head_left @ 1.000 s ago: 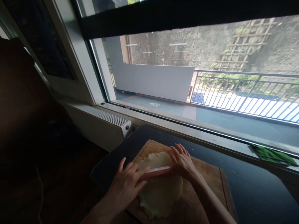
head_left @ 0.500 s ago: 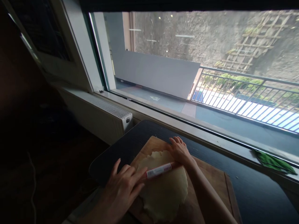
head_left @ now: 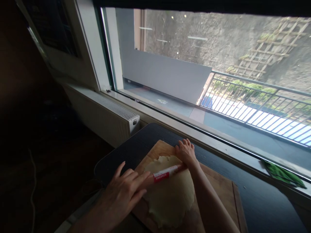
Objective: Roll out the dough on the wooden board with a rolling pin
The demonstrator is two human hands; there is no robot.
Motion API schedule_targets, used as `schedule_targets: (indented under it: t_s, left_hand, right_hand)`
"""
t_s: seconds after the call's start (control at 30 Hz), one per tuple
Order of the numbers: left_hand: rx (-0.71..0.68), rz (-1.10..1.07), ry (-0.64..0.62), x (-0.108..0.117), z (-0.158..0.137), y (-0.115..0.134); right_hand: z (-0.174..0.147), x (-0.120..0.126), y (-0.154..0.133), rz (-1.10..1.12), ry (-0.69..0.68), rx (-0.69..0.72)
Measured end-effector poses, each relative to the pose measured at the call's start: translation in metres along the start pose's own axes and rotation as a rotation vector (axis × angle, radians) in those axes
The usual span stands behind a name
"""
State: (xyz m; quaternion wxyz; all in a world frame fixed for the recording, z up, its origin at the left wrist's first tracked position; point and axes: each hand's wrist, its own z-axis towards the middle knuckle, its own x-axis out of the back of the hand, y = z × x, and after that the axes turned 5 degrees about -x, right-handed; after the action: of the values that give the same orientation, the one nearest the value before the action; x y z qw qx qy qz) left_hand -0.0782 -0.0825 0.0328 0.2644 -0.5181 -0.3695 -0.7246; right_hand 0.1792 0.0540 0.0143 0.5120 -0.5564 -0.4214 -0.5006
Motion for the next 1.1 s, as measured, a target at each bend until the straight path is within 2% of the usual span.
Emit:
schedule_targets:
  t_s: [0.07, 0.17, 0.27, 0.33, 0.4, 0.57, 0.63, 0.73, 0.87, 0.93, 1.0, 1.1]
  left_hand:
    - [0.004, -0.002, -0.007, 0.001, -0.003, 0.0]
    - [-0.039, -0.028, -0.032, 0.002, -0.006, 0.003]
    - [-0.074, -0.046, -0.046, 0.002, -0.004, 0.007]
    - [-0.081, -0.053, -0.044, 0.002, -0.002, 0.007]
    - [-0.088, -0.059, -0.04, 0.001, -0.001, 0.005]
    - [-0.034, -0.035, 0.002, -0.002, -0.003, -0.003]
    - [-0.003, -0.018, 0.015, -0.003, -0.005, -0.005]
    - [-0.006, -0.007, 0.022, -0.005, -0.008, -0.006]
    - [-0.056, -0.013, 0.013, -0.01, -0.01, -0.006]
    - [-0.073, -0.016, 0.02, -0.012, -0.008, -0.005]
    - [-0.08, -0.029, 0.026, -0.014, -0.006, -0.006]
    - [-0.086, -0.06, 0.046, -0.016, -0.004, -0.009]
  right_hand:
    - [-0.009, 0.0, 0.004, 0.017, 0.013, -0.006]
    - [-0.052, -0.008, 0.034, 0.09, 0.036, -0.062]
    - [-0.099, -0.017, 0.068, 0.137, 0.031, -0.05]
    - [-0.11, -0.019, 0.078, 0.135, 0.022, -0.044]
    - [-0.1, -0.017, 0.074, 0.139, 0.006, -0.07]
    - [-0.026, -0.002, 0.029, 0.107, -0.051, -0.12]
    - [-0.01, 0.002, 0.017, 0.078, -0.067, -0.107]
    - [-0.026, 0.0, 0.021, 0.092, -0.05, -0.095]
    - [-0.088, -0.011, 0.058, 0.12, -0.002, -0.066]
    - [-0.108, -0.014, 0.072, 0.106, 0.01, -0.047]
    - [-0.108, -0.013, 0.073, 0.102, 0.006, -0.056]
    - [-0.07, -0.008, 0.053, 0.102, -0.018, -0.095]
